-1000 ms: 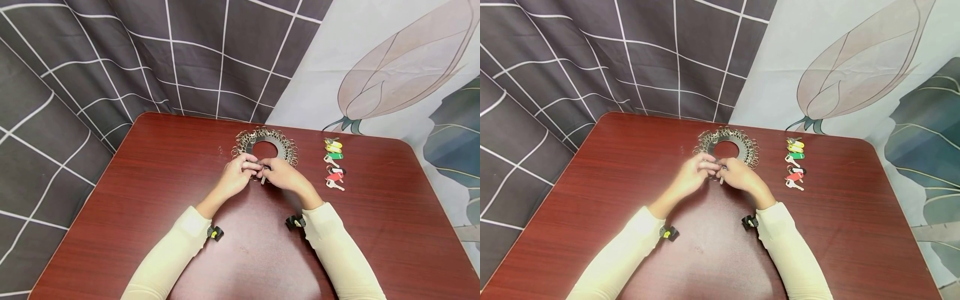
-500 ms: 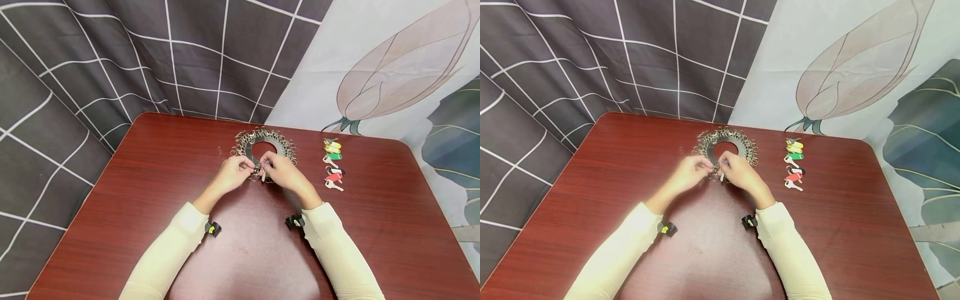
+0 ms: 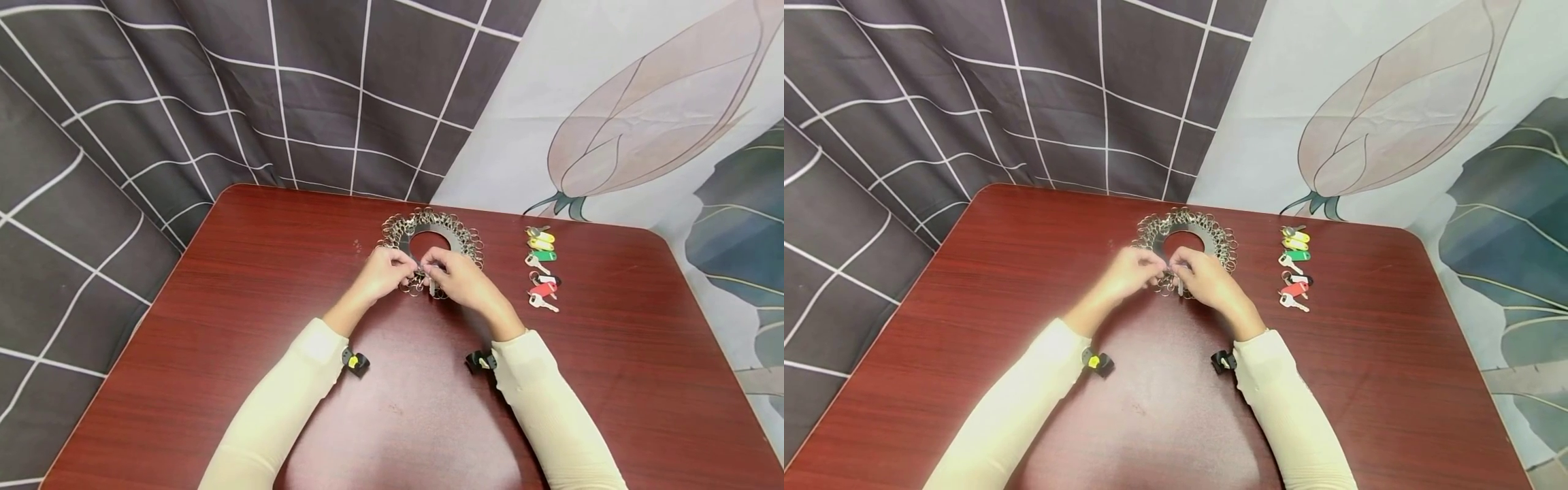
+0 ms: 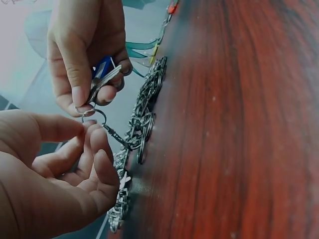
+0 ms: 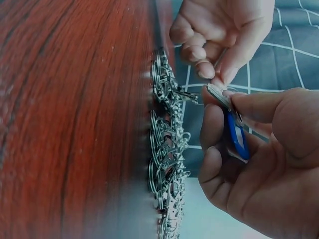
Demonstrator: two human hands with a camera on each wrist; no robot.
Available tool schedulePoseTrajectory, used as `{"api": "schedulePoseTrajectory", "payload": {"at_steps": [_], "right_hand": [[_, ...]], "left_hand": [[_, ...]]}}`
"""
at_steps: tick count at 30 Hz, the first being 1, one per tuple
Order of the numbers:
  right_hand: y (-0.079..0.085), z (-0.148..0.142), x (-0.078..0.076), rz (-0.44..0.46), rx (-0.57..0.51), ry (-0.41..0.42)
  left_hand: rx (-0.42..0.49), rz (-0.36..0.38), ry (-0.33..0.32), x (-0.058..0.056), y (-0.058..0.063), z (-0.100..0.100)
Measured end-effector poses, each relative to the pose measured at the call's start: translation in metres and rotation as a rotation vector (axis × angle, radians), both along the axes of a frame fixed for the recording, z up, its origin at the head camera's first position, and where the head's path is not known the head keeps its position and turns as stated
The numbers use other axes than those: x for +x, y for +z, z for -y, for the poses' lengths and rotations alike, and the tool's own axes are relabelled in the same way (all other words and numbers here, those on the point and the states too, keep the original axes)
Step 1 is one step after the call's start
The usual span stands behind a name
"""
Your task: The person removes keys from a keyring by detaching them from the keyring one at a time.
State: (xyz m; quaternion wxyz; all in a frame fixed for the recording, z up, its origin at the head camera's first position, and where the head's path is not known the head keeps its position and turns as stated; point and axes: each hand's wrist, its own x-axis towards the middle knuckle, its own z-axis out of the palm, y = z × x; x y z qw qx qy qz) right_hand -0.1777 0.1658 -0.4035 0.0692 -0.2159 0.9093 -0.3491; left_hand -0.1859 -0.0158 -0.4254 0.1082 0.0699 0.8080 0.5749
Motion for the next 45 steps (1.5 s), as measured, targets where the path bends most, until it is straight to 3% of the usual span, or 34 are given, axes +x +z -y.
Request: {"api": "schedulePoseTrajectory", "payload": {"at_steps": [6,10,19,27,38,41,45], "right_hand": [[0.0,0.001,-0.001,-0.018,0.003,0.017],[0.001,0.001,0.0,-0.016,0.003,0.03],[-0.002,0.0,-0.001,-0.031,0.007,0.041],[0.0,-0.001,0.0,-0.048,0.019,0.044],[0.0,-0.001,0.0,-0.08,0.008,0.021],[0.0,0.001,0.0,-0.094,0.008,0.002],[-0.001,0.005,0.0,-0.14,0.019,-0.02]], "left_hand": [[0.125,0.147,0.031,-0.005,-0.001,0.0],[0.168,0.203,0.031,-0.008,-0.003,0.001],[0.234,0.26,-0.009,-0.01,-0.007,0.001],[0.235,0.26,-0.028,-0.01,-0.005,0.002],[0.152,0.132,-0.035,-0.007,0.001,0.001],[0.091,0.048,-0.033,-0.005,0.004,0.002],[-0.082,-0.104,-0.022,-0.001,0.009,0.003]]}}
